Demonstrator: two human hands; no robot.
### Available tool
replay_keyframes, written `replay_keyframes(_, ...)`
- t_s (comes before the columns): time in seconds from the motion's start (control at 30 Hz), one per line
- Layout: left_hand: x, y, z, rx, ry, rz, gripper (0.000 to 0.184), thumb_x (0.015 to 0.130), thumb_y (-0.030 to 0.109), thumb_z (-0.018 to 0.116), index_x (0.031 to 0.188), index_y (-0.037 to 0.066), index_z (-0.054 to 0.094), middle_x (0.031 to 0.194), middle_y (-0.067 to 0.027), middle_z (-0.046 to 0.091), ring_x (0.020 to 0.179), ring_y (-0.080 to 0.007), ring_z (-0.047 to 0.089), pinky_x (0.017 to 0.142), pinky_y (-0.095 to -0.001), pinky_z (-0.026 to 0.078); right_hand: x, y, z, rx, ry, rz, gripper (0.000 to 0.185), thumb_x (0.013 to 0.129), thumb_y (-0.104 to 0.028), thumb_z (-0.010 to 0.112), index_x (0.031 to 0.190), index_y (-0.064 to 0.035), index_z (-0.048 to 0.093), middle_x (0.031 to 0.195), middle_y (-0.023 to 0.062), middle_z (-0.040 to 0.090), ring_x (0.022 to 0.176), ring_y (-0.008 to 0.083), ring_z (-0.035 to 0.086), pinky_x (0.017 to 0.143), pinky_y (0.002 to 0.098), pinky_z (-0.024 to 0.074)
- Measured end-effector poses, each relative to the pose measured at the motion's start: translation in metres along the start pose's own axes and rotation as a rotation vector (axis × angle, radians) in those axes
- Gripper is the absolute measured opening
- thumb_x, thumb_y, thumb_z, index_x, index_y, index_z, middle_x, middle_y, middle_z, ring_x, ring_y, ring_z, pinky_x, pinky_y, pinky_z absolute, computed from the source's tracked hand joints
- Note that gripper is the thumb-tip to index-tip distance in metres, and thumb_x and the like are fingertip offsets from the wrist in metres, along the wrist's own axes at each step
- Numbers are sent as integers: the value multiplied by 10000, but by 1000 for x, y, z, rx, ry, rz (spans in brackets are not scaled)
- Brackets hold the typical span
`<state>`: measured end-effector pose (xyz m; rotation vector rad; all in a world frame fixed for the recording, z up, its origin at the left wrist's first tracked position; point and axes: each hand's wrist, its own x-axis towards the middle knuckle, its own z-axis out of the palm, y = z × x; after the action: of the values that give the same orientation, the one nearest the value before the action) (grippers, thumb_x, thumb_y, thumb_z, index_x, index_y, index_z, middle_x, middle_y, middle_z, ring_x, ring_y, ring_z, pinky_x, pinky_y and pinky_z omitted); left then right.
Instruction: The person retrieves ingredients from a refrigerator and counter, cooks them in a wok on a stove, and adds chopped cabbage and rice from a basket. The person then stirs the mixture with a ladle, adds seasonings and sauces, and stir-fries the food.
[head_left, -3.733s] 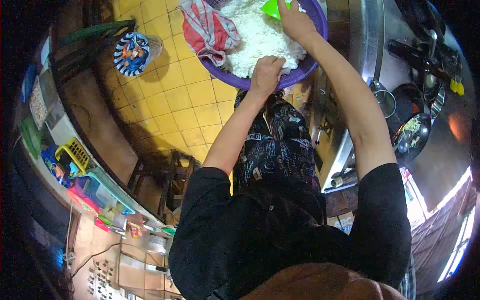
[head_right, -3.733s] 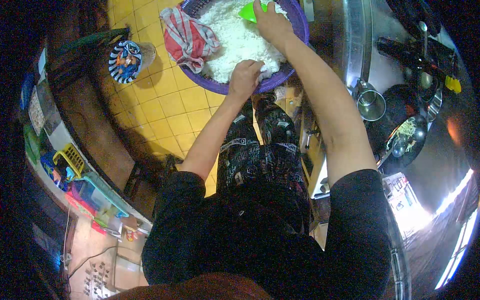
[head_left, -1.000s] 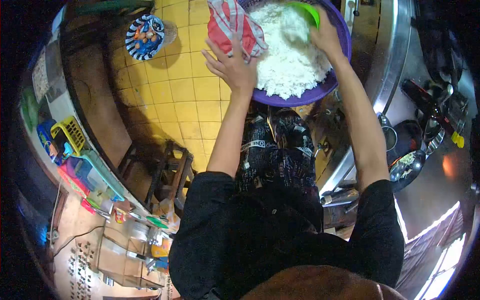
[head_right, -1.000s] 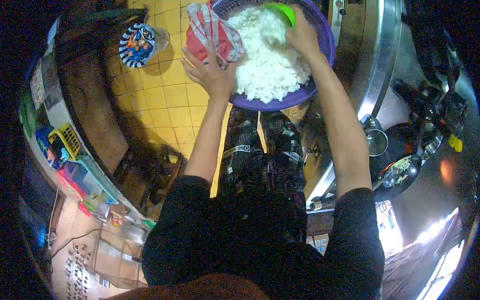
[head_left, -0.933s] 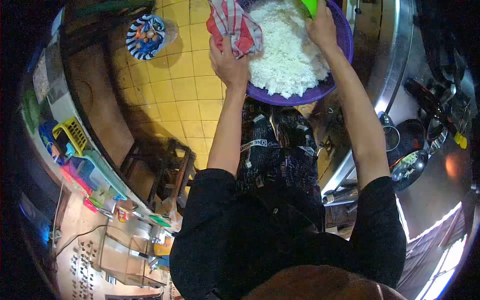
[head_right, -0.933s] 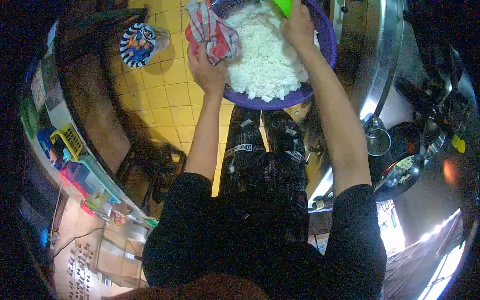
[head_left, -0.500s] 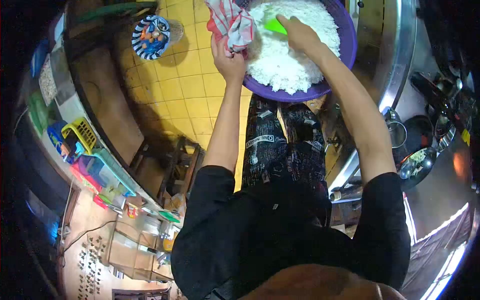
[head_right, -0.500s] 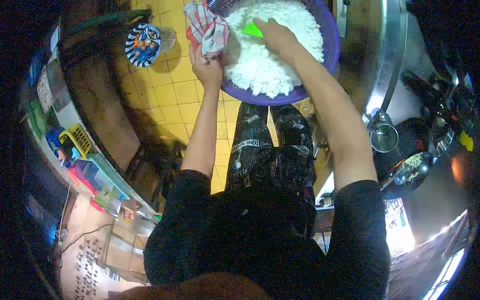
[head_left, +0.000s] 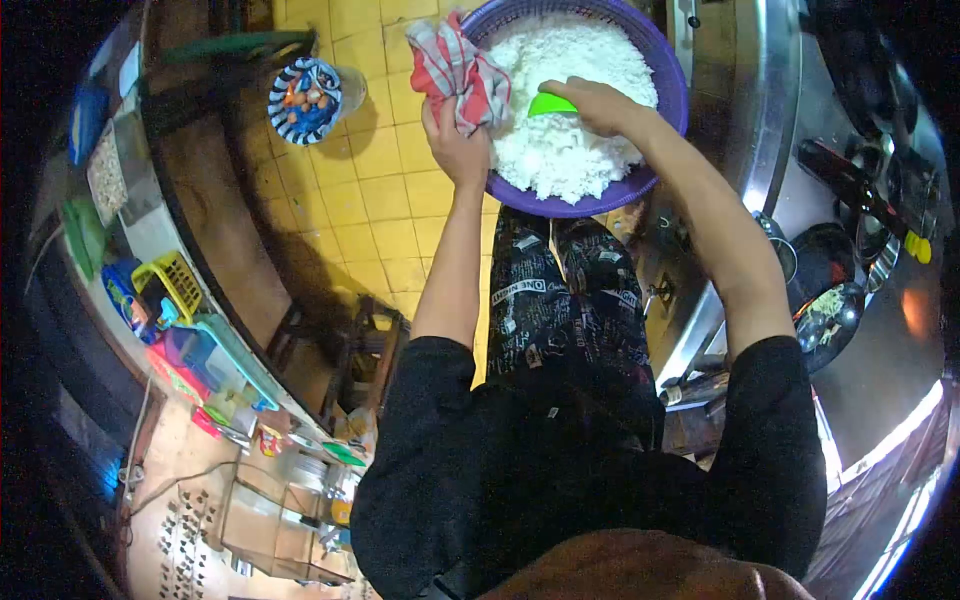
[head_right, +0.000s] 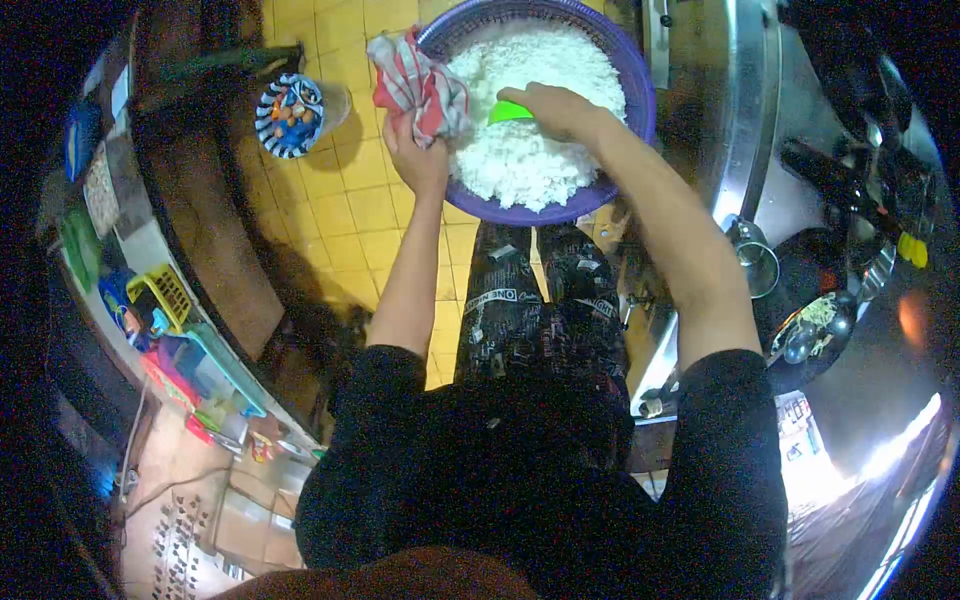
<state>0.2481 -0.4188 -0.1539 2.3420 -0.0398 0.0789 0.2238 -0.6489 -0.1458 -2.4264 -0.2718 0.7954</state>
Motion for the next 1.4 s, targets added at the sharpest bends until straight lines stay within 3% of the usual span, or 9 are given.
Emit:
replay_keyframes(0.13,-2,7,-4,135,-54,46,490,596,24,636,1078,65,553,1294,-191,342,1194,-372,325,973,-419,318,-29,0,-24,446,-168,136,771,612,113,420,1304,-225,366,1092,145,540,920,262,552,761,350,445)
replay_keyframes(0.4,-14,22,-21,101,-10,326,672,667,288,687,1248,63,435,1350,-315,187,1227,-462,214,985,-563,196,-83,-16,0,943,421,486,705,641,89,417,1299,-156,358,1075,128,527,769,171,549,641,286,456)
replay_keyframes(0.6,-28,87,14,-190,-425,513,512,804,277,605,1233,45,451,1327,-250,312,1187,-389,355,952,-418,323,-82,-30,25,1042,823,409,721,673,88,431,1325,-190,300,937,120,537,600,154,517,483,258,422)
replay_keyframes(0.67,-27,86,28,-242,-426,522,451,835,263,577,1213,43,468,1308,-223,365,1179,-356,385,940,-397,345,-93,-41,20,1325,595,558,726,674,86,432,1330,-192,296,841,98,534,541,135,494,420,257,389)
replay_keyframes(0.8,-25,62,46,-801,-576,-238,411,901,350,453,1136,16,494,1150,-129,530,1062,-280,506,927,-418,375,-107,-47,25,1540,601,471,745,651,96,422,1326,-206,331,815,91,532,507,131,480,375,236,354)
replay_keyframes(0.87,-27,66,44,-1606,-638,-950,495,898,439,395,1160,24,467,1142,-130,528,1024,-291,519,910,-428,400,-110,-49,33,1603,659,425,717,659,75,434,1326,-168,331,801,89,535,507,132,479,383,242,373)
replay_keyframes(0.93,-33,71,36,-1375,-475,-1127,485,868,400,387,1217,73,471,1213,-114,516,1098,-326,497,943,-484,396,-134,-71,11,1704,730,300,684,671,44,429,1324,-143,353,800,86,540,501,124,471,381,235,380)
replay_keyframes(1.2,-77,206,22,-1660,-856,-924,436,882,388,362,1222,139,472,1308,-169,423,1197,-375,398,972,-571,325,-213,-58,19,1883,864,155,419,737,-17,454,1156,-21,429,732,88,526,495,134,492,376,262,386)
replay_keyframes(1.4,-177,360,33,-1719,-1163,-1010,414,839,292,424,1178,62,482,1202,-154,500,1136,-333,454,967,-501,362,-393,-77,-22,1693,1357,525,292,763,-63,481,1052,-26,486,775,117,591,532,173,565,404,258,445)
